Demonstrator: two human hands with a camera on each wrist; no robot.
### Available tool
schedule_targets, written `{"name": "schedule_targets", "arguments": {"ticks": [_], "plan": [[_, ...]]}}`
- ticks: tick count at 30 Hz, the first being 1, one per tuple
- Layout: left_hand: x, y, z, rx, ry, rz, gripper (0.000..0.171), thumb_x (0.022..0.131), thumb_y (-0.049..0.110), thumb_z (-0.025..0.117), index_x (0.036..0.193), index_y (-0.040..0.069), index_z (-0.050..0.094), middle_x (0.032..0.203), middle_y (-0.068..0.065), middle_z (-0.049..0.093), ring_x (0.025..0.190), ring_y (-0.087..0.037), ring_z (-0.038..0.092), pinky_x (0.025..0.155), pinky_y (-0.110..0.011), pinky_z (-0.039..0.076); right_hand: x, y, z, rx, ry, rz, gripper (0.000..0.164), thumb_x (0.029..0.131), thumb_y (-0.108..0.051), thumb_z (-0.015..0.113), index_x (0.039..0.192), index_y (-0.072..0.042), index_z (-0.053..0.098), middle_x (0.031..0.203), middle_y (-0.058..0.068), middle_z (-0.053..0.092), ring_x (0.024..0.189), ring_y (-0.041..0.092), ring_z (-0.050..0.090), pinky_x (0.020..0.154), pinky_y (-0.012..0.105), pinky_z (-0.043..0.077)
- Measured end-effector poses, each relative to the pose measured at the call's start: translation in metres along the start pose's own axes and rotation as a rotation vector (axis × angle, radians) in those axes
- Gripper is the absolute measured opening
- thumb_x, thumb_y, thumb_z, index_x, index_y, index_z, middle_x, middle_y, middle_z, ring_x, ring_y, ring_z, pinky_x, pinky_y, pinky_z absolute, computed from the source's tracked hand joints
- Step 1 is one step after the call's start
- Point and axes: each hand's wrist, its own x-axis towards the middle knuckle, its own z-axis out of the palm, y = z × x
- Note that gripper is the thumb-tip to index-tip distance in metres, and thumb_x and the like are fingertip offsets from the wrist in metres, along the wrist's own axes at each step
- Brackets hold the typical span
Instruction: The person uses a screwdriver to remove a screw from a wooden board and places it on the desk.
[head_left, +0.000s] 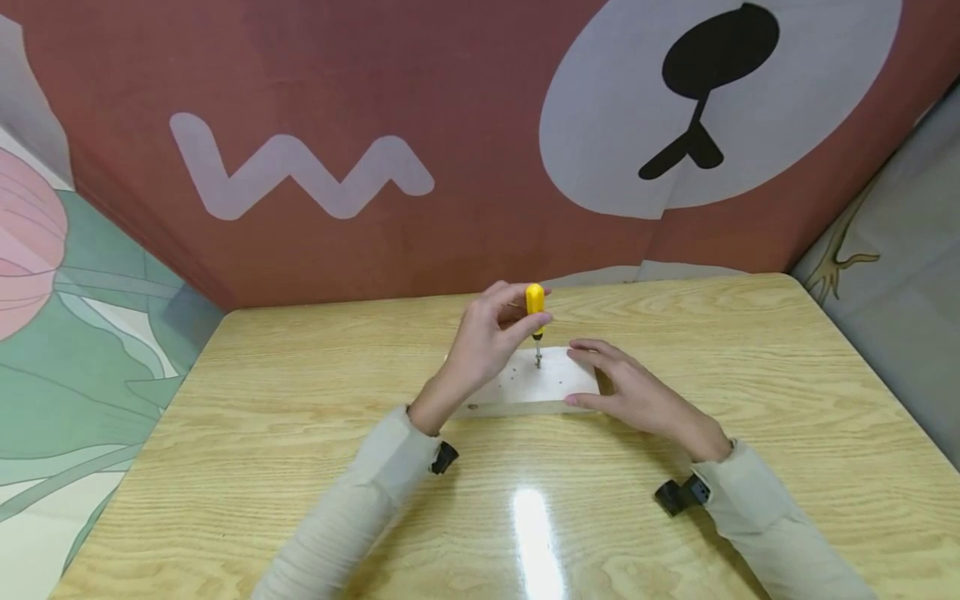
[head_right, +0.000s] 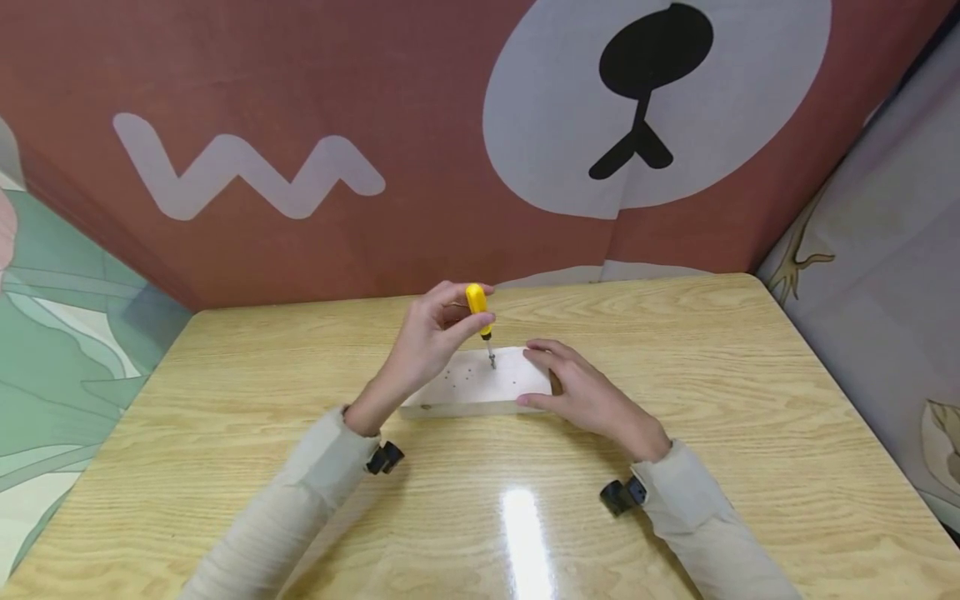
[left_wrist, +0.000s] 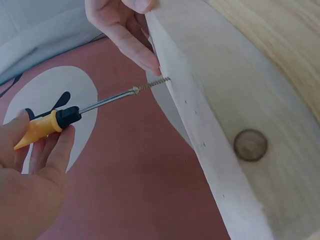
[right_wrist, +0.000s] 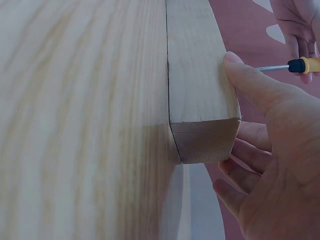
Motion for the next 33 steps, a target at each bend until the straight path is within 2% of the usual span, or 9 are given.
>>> {"name": "schedule_targets", "arguments": {"ticks": [4,8,15,19,23,27,30,33], "plan": [[0.001,0.000,0.002,-0.026,0.038,0.001,0.031,0.090,0.007,0.071,0.118,-0.003,0.061,0.098,-0.018,0.065,0.087,-0.029,0.074,0.075,-0.024,0.060,0.000,0.001,0.000,0.002,-0.001,0.011,0.076,0.090,-0.041,0.072,0.146,0.001,0.044,0.156,0.017,0.038,0.144,0.039,0.036,0.114,0.061,0.033],[0.002,0.000,0.002,-0.067,0.053,-0.014,0.027,0.090,0.003,0.070,0.113,-0.004,0.058,0.098,-0.020,0.067,0.086,-0.032,0.075,0.073,-0.032,0.062,0.000,0.001,0.001,-0.002,-0.001,0.011,0.076,0.090,-0.041,0.072,0.146,0.001,0.044,0.156,0.018,0.037,0.144,0.039,0.035,0.113,0.061,0.033],[0.002,0.002,0.002,-0.093,-0.034,0.030,0.024,0.093,0.002,0.065,0.116,-0.006,0.061,0.102,-0.022,0.069,0.091,-0.032,0.075,0.076,-0.036,0.062,0.000,0.001,0.001,-0.004,0.004,0.004,0.074,0.091,-0.041,0.070,0.146,0.001,0.045,0.155,0.019,0.038,0.143,0.041,0.036,0.112,0.063,0.034],[0.002,0.002,0.002,-0.088,-0.015,-0.005,0.025,0.093,0.004,0.067,0.116,-0.004,0.061,0.102,-0.020,0.069,0.091,-0.031,0.075,0.078,-0.040,0.062,0.001,0.001,0.001,0.003,-0.003,0.007,0.075,0.091,-0.042,0.070,0.147,0.001,0.044,0.156,0.018,0.037,0.143,0.040,0.036,0.113,0.062,0.034],[0.002,0.001,0.001,-0.102,0.028,-0.042,0.026,0.089,0.004,0.072,0.112,-0.001,0.061,0.102,-0.019,0.068,0.088,-0.030,0.075,0.076,-0.036,0.062,0.001,0.001,0.001,0.007,-0.012,0.015,0.075,0.091,-0.042,0.071,0.147,0.000,0.044,0.156,0.017,0.037,0.144,0.039,0.035,0.113,0.061,0.034],[0.001,-0.003,0.001,-0.092,0.038,-0.042,0.027,0.089,0.007,0.072,0.112,0.000,0.060,0.106,-0.020,0.071,0.089,-0.028,0.075,0.075,-0.026,0.061,0.001,0.001,0.001,0.009,-0.013,0.013,0.075,0.091,-0.041,0.071,0.147,0.000,0.044,0.157,0.017,0.036,0.144,0.038,0.035,0.113,0.061,0.034],[0.000,-0.006,0.001,-0.060,0.009,-0.015,0.027,0.095,0.009,0.066,0.120,0.001,0.060,0.111,-0.019,0.072,0.095,-0.026,0.074,0.080,-0.024,0.060,0.001,0.002,0.001,0.008,-0.013,0.009,0.075,0.091,-0.042,0.071,0.147,0.000,0.044,0.157,0.017,0.036,0.144,0.039,0.035,0.113,0.061,0.034],[-0.002,-0.008,0.000,-0.033,-0.050,0.000,0.030,0.102,0.010,0.055,0.130,0.002,0.055,0.118,-0.016,0.071,0.103,-0.024,0.072,0.084,-0.027,0.059,0.001,0.002,0.001,0.003,-0.012,0.006,0.076,0.090,-0.042,0.071,0.147,0.000,0.043,0.157,0.017,0.036,0.144,0.039,0.035,0.113,0.061,0.034]]}}
